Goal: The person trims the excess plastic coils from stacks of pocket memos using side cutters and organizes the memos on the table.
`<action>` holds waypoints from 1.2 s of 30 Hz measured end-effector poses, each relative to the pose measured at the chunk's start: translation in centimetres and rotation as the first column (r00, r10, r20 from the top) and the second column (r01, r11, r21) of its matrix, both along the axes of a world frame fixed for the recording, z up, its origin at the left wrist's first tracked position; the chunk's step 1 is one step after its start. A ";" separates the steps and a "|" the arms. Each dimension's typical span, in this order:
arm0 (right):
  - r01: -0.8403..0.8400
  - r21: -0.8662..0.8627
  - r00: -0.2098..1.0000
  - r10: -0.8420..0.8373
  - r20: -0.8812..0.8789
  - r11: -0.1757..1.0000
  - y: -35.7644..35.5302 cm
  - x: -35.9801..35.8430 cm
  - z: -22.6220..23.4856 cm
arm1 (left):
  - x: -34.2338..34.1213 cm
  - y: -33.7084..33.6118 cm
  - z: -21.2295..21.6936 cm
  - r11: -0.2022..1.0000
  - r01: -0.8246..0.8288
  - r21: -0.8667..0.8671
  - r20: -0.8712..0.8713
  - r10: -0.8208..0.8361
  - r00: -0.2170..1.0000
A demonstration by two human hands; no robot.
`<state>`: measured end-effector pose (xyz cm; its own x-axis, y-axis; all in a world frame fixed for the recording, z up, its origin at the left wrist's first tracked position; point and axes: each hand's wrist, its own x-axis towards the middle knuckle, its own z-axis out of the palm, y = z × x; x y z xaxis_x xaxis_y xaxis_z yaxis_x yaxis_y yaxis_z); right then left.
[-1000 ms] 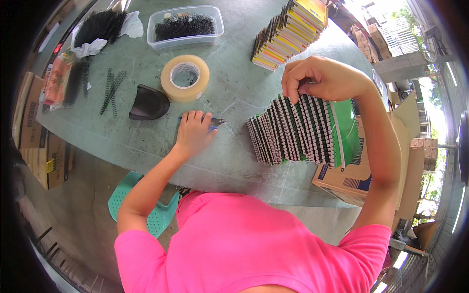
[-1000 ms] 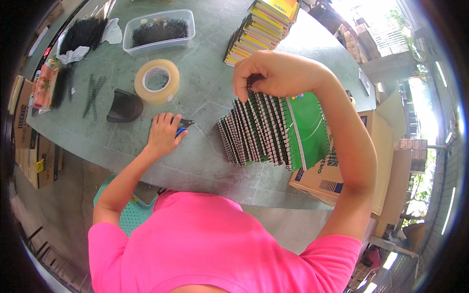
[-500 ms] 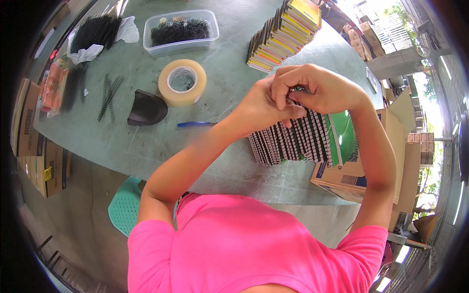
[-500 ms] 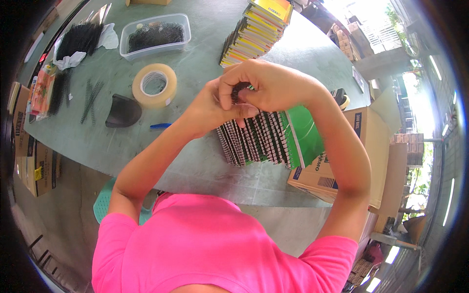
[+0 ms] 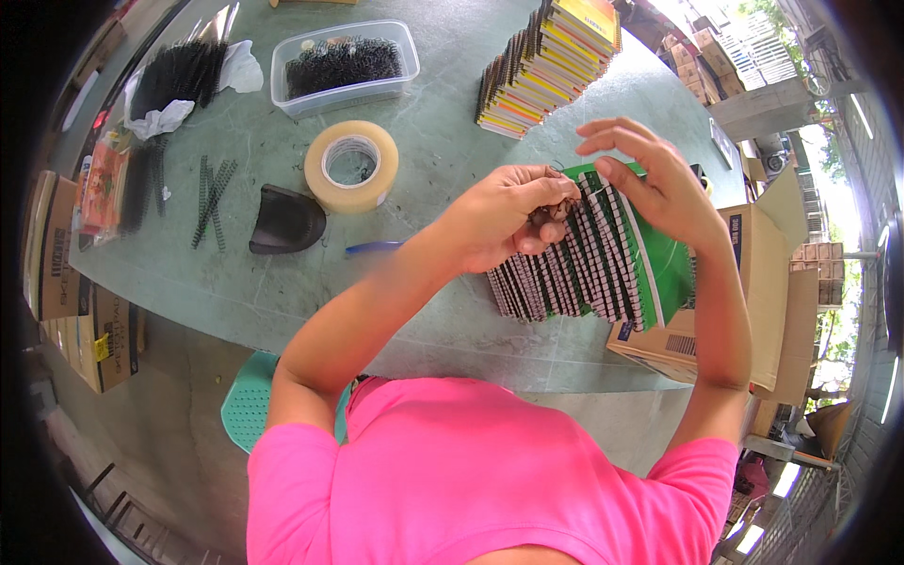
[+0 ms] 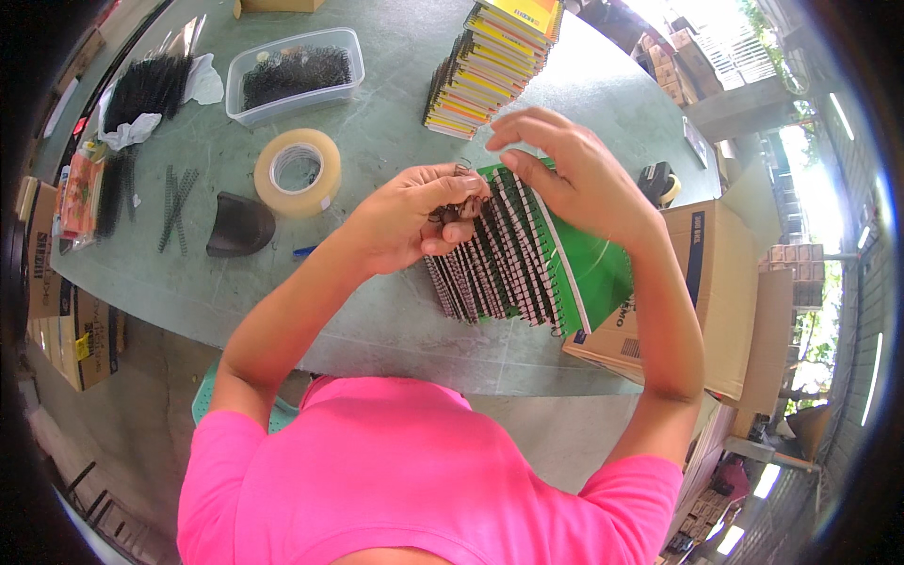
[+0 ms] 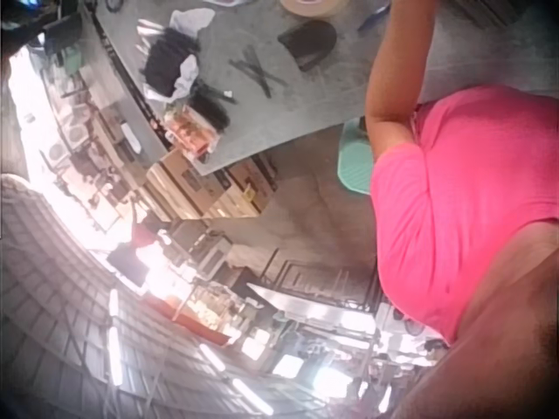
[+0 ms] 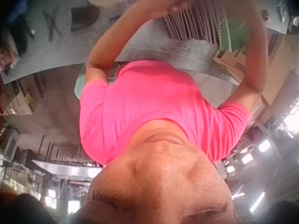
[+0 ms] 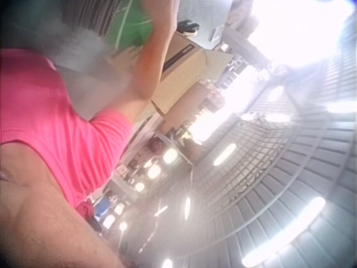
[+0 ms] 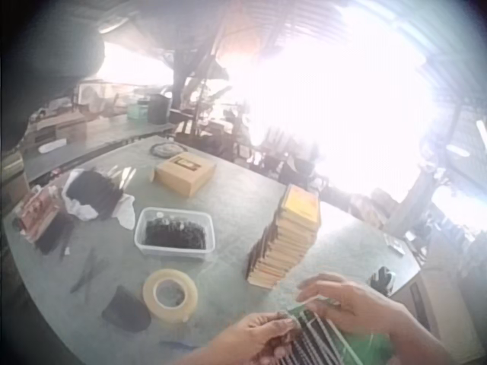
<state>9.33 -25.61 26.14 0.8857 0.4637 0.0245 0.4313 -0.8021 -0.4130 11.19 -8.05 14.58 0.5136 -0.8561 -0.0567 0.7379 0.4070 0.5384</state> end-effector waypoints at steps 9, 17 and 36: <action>0.026 -0.172 0.997 -0.012 0.083 0.985 -0.4 -2.0 -1.4 | 7.8 3.3 -0.6 0.952 -0.183 0.247 0.271 0.114 0.956; 0.062 -0.187 0.998 -0.066 -0.017 0.980 0.8 -1.5 -1.0 | 24.1 13.4 -5.3 -0.024 -0.764 0.645 0.751 -0.160 0.640; 0.190 -0.043 0.972 -0.194 -0.130 0.981 1.6 -1.9 -0.9 | -6.2 8.2 -14.5 0.627 -0.293 0.722 0.582 -0.321 0.747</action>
<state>7.39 -24.03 25.21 0.9527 0.2831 -0.1110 0.2106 -0.8777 -0.4305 5.03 0.19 0.04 0.6682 -0.6614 -0.3405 0.1112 -0.3638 0.9248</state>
